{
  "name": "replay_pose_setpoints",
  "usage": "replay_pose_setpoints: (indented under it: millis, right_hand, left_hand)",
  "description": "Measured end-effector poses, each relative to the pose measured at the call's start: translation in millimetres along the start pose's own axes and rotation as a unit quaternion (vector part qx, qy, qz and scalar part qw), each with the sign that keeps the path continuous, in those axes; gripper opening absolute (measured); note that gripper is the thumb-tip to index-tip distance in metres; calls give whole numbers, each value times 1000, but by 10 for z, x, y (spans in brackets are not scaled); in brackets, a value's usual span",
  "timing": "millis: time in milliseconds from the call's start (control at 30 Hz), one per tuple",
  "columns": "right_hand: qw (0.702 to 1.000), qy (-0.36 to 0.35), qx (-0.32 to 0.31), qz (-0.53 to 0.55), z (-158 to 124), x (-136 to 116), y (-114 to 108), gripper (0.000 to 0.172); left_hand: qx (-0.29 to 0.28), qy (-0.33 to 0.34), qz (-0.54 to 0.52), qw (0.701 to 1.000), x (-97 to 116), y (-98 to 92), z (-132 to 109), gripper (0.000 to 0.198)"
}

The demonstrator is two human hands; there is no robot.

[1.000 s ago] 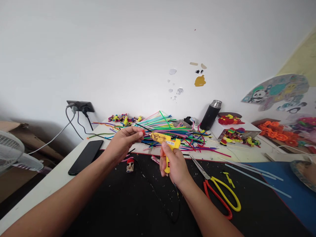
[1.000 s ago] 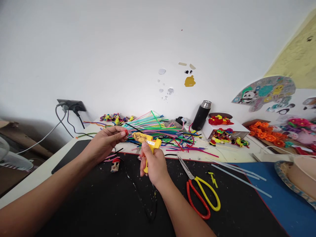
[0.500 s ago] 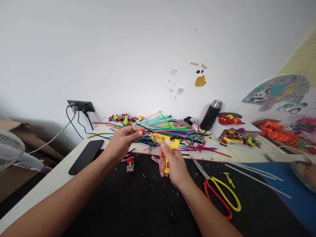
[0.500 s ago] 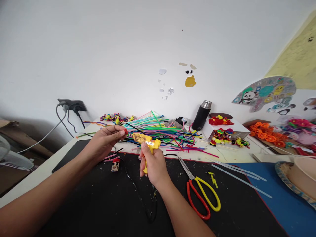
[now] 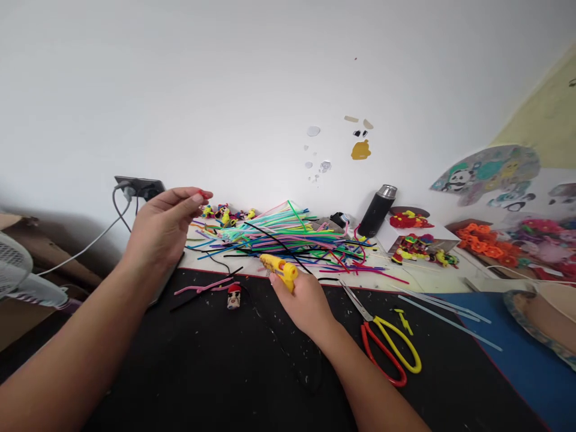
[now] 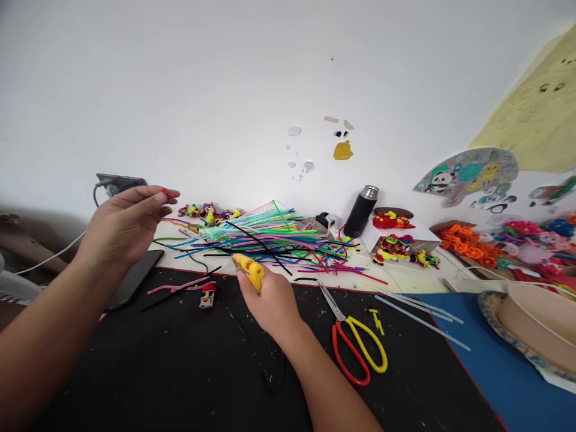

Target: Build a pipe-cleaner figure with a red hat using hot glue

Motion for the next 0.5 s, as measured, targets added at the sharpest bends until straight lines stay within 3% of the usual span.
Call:
replay_pose_setpoints:
  millis: [100,167,333,500]
  right_hand:
    - [978,-46,12,-204,-33,-98,11,37]
    - [961,-43,-12,-274,-65,-119,53,37]
    - [937,-52,-53,-342,-232,-149,57,39]
    - [925,-54,-108,-360,-503,-105,-29,34]
  left_hand:
    - [-41,-34,20,998,-35,3,-47,21]
    - [-80,-59,44,994,-124,33,-146,22]
    - [-172,-125,148,966,-362,83,-434,25]
    - [-244,-136,206,938,-428,136,-624,25]
Point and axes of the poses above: each hand's wrist, its own z-axis towards the middle knuckle, its own y-axis out of the palm, x = y × z, the point moved 6 cm from there along z, towards the middle knuckle, and after that the axes turned 11 degrees about -z, right-handed, at the moved point
